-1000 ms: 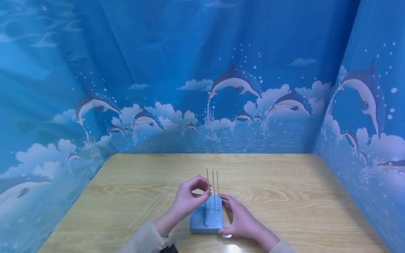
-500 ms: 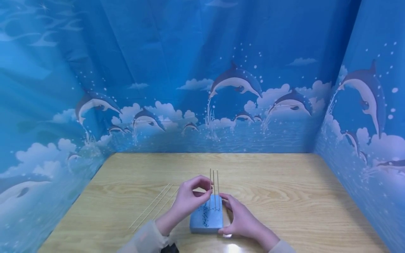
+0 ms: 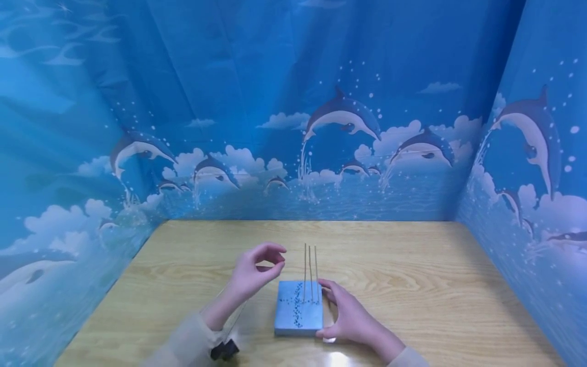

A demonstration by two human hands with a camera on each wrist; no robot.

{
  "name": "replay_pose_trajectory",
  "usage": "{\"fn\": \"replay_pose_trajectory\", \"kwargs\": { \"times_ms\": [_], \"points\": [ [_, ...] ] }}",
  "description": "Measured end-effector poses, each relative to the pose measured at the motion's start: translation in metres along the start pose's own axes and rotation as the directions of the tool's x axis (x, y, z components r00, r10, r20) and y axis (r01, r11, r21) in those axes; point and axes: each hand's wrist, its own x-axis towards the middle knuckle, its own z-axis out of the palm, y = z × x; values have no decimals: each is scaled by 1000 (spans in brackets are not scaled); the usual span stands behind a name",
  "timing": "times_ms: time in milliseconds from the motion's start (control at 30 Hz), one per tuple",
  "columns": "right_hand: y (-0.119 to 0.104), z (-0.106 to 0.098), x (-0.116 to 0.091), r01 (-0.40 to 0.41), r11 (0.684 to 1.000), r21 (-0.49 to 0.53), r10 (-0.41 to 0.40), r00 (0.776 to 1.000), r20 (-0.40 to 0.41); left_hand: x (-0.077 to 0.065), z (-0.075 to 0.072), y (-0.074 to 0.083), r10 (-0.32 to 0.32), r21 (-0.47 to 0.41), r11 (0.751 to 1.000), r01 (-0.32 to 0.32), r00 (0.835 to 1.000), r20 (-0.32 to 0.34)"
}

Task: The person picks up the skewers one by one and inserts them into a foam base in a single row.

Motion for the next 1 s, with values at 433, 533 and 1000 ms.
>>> {"fn": "replay_pose_trajectory", "kwargs": {
  "times_ms": [433, 533, 1000],
  "points": [
    [-2, -2, 0, -30, 1000, 5, 30, 1000, -1, -3, -63, -23, -217, 142, 965, 219, 976, -34],
    [-2, -2, 0, -28, 1000, 5, 28, 1000, 0, -5, -76, -27, -318, 99, 943, 318, 948, -16],
    [0, 0, -2, -22, 1000, 14, 22, 1000, 5, -11, -119, -49, -529, 27, 848, 529, 844, 94]
  ]
}}
